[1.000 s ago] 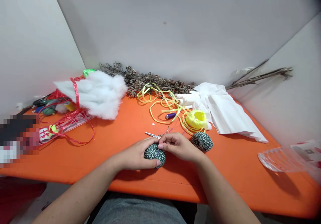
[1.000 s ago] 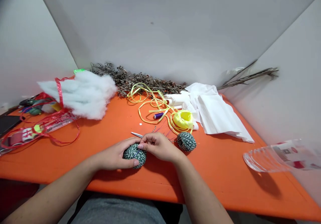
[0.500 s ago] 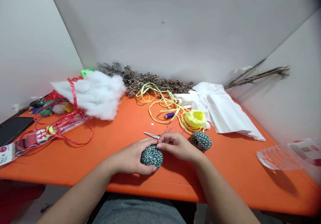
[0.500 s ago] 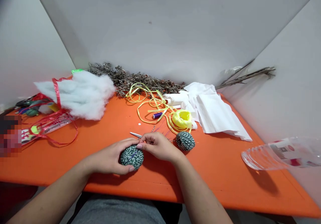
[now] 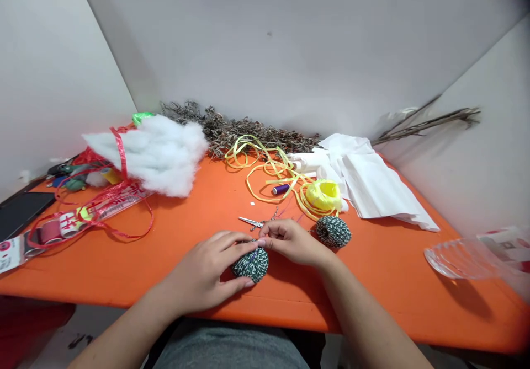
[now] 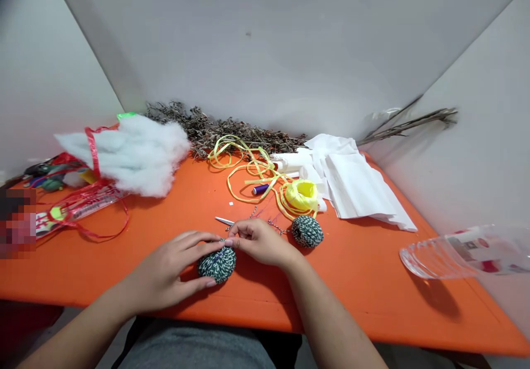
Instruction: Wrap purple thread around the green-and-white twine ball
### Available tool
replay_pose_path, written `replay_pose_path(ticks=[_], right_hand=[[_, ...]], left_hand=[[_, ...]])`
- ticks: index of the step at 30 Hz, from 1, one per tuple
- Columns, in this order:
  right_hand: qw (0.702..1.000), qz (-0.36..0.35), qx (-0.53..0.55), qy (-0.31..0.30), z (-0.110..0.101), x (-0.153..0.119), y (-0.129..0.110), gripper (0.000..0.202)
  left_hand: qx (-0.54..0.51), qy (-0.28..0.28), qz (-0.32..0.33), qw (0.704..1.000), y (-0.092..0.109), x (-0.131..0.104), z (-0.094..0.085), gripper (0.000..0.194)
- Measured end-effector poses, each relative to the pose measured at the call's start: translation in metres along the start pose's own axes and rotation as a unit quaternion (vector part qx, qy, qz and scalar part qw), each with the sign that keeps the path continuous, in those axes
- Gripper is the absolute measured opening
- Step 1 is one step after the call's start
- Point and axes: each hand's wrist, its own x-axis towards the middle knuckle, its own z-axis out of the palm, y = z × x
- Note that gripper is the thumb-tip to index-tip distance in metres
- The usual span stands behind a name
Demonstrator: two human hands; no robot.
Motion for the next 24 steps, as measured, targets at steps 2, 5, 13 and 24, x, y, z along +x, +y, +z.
replay_pose_path(ticks=[2,5,13,24], right_hand=[[1.0,0.003,-0.004,0.002,0.0,0.0,0.001,0.044],[1.0,0.009,-0.012,0.006,0.0,0.0,0.004,0.043],[1.0,0.014,-0.013,0.001,-0.001,0.001,0.006,0.043],[1.0,0.015,0.006,0.003,-0.001,0.002,0.006,0.045]], left_hand=[[0.037,0.05,0.043,0.997,-0.003,-0.007,0.006,0.043],[0.065,0.111,0.074,0.989,-0.005,-0.016,0.013,0.031],[0.054,0.136,0.063,0.987,0.004,-0.021,0.016,0.009],[0.116,0.041,-0.157,0.98,0.033,0.018,0.017,0.055]])
